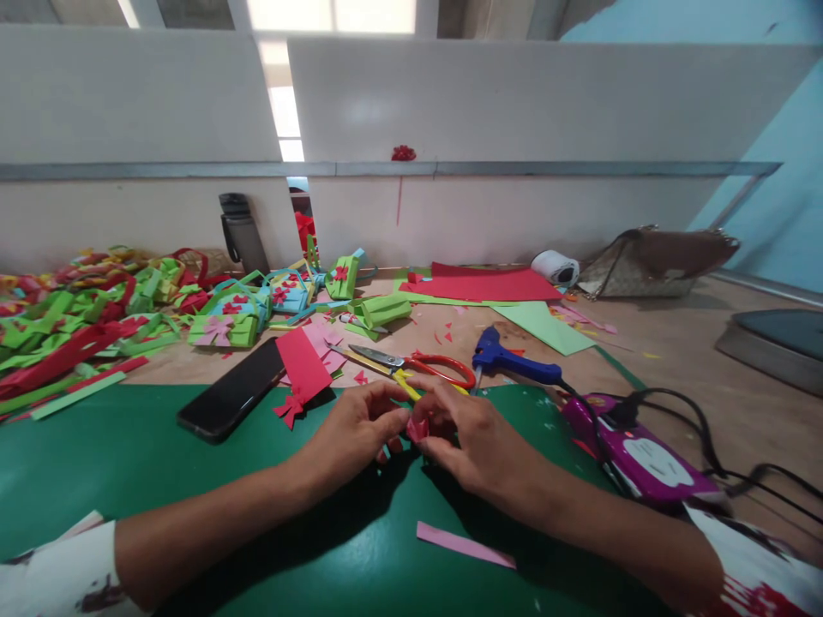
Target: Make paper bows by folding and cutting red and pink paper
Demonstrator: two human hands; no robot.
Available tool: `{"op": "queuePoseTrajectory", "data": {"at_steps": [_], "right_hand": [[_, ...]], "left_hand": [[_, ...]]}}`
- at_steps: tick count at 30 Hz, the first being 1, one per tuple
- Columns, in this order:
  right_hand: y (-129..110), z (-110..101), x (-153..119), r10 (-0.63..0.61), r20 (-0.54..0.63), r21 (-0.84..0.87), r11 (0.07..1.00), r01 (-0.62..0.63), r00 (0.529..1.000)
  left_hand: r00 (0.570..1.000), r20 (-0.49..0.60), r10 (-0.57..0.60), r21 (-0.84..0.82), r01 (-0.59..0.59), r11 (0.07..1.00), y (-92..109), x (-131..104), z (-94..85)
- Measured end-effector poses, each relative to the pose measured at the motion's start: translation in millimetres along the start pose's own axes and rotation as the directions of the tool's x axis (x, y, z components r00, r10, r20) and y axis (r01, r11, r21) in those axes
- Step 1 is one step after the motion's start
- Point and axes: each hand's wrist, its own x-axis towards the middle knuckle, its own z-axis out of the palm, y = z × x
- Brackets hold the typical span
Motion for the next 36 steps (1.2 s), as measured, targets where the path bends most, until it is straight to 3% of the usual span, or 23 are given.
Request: {"op": "queuePoseTrajectory", "data": {"at_steps": [7,14,18,23,26,29,32,36], "right_hand": [[2.3,0.9,1.8,-0.017,-0.027,-0.057,0.998,0.016,0.999],[1.1,0.5,0.5,-0.083,-0.051,-0.05,0.995,0.08,0.995],[3.1,1.7,-2.7,-0.143,-0.036,-0.046,0.989,0.141,0.989],[0.8,0.6,-4.0,-0.232,-0.079,-0.01,0.973,0.232,0.97],[-0.4,-2.0,-3.5,-0.149,-0.195,0.01,0.988,0.153,0.969],[-0.1,-4.1,-2.4,-0.019,-0.204,0.054,0.998,0.031,0.979],[-0.6,-6.0,0.3,0.083,-0.139,0.196,0.979,-0.055,0.987],[-3.5,-10.8,5.9,0.232,-0.163,0.438,0.888,-0.14,0.959]], "left_hand": [[1.0,0.03,0.006,-0.021,-0.005,1.0,-14.8,5.9,-3.5],[0.999,-0.011,0.04,0.035,-0.04,0.999,-4.8,2.0,0.0],[0.982,0.013,0.188,0.132,-0.188,0.973,-3.9,1.5,0.1],[0.898,0.027,0.439,0.348,-0.42,0.838,-12.1,4.6,-9.4],[0.88,-0.108,0.463,0.351,-0.402,0.846,-12.7,4.9,-12.5],[0.908,-0.239,0.345,0.24,-0.289,0.927,-6.4,3.1,-10.4],[0.916,-0.274,0.292,0.137,-0.264,0.955,1.4,0.8,-6.3],[0.897,-0.315,0.31,0.139,-0.279,0.95,8.1,-1.4,-2.3]]}}
